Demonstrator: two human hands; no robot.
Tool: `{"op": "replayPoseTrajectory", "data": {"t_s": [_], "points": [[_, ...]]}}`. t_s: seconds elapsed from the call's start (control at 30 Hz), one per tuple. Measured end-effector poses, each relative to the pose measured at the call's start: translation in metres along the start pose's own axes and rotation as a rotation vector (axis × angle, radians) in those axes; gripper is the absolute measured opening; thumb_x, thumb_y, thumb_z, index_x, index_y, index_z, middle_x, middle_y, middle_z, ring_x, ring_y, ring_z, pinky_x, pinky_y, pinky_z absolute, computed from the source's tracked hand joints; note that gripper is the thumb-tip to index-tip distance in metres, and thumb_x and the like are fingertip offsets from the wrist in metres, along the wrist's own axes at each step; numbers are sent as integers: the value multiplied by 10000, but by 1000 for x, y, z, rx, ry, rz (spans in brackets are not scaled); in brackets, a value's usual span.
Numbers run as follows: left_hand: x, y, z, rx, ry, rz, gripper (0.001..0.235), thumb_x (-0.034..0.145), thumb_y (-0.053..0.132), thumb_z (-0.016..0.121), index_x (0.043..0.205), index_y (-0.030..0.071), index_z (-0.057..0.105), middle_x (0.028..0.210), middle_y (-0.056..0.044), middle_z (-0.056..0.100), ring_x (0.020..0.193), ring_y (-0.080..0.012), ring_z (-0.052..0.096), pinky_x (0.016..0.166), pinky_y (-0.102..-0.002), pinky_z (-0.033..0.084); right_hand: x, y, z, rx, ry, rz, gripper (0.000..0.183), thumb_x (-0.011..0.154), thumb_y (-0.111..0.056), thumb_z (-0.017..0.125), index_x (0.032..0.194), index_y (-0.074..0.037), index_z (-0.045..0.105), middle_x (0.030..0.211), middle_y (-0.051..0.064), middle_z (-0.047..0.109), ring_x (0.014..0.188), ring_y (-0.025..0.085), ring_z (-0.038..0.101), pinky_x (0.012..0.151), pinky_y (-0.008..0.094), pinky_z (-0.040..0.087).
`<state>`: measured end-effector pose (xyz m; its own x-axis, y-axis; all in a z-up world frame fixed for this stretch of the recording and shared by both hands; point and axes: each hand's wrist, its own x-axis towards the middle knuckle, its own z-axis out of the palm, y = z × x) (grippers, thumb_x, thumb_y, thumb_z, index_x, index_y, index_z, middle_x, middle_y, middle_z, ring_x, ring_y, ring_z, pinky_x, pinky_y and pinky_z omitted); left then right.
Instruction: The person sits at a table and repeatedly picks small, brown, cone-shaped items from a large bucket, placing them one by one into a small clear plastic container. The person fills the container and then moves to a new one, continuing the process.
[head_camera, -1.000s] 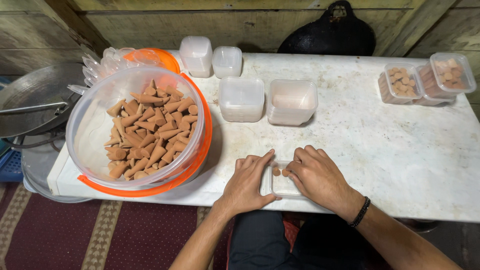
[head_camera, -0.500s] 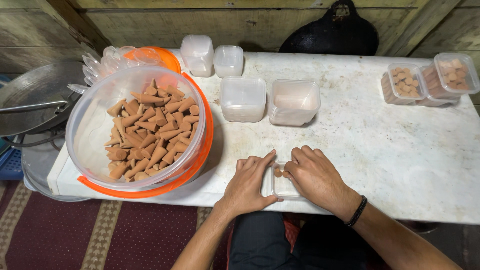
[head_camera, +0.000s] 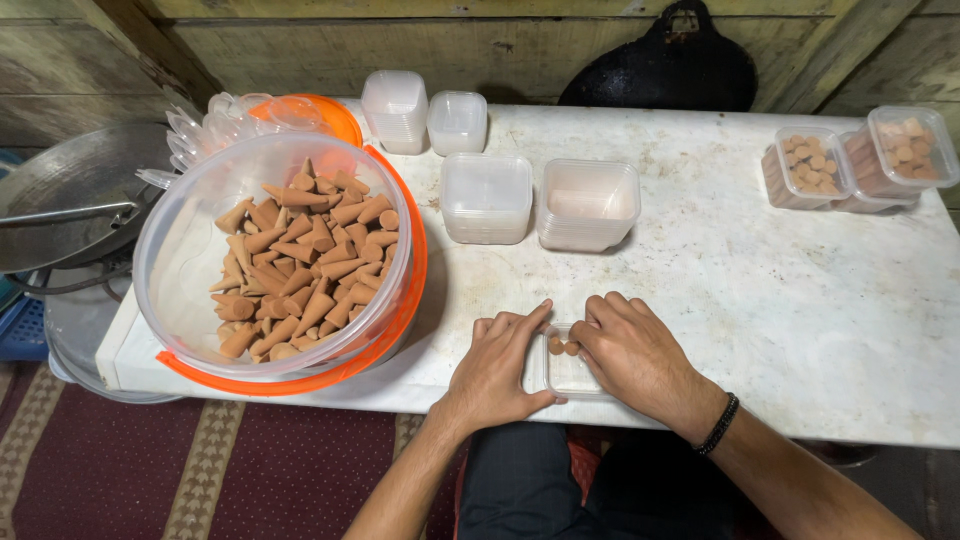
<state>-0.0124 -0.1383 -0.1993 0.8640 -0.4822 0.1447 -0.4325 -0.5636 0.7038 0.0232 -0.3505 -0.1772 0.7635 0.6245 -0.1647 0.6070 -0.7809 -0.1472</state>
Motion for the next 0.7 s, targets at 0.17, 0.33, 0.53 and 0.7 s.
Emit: {"op": "replayPoseTrajectory", "data": {"t_s": [0.17, 0.33, 0.53, 0.7], "points": [[0, -2, 2, 4, 2, 3, 985, 683, 236, 849, 1505, -21, 371, 1207, -194, 672, 1182, -288, 547, 1046, -425, 292, 1, 1, 5, 0, 27, -6, 63, 908, -143, 632, 913, -112, 686, 809, -2, 447, 830, 169, 493, 773, 326, 418], [-1, -3, 1, 14, -2, 16, 999, 681, 247, 856, 1510, -17, 364, 1222, -188, 661, 1187, -286, 537, 1041, -423, 292, 0, 0, 3, 16, 35, -8, 64, 903, -136, 639, 923, -110, 694, 800, -2, 447, 817, 167, 492, 766, 325, 422], [-5, -3, -5, -23, -10, 48, 1131, 580, 339, 903, 1511, -13, 364, 1281, -183, 622, 1216, -298, 493, 1066, -437, 263, -10, -4, -13, 86, 44, 9, 102, 893, -133, 649, 953, -96, 723, 797, -1, 482, 809, 165, 507, 757, 311, 427], [-20, 11, -28, -42, 80, 113, 930, 794, 579, 651, 1490, 45, 343, 1435, -138, 467, 1267, -328, 449, 1054, -490, 324, -16, 0, -9, 272, 314, -88, 119, 865, -251, 702, 965, -196, 738, 862, 11, 581, 877, 220, 589, 779, 365, 489]]}}
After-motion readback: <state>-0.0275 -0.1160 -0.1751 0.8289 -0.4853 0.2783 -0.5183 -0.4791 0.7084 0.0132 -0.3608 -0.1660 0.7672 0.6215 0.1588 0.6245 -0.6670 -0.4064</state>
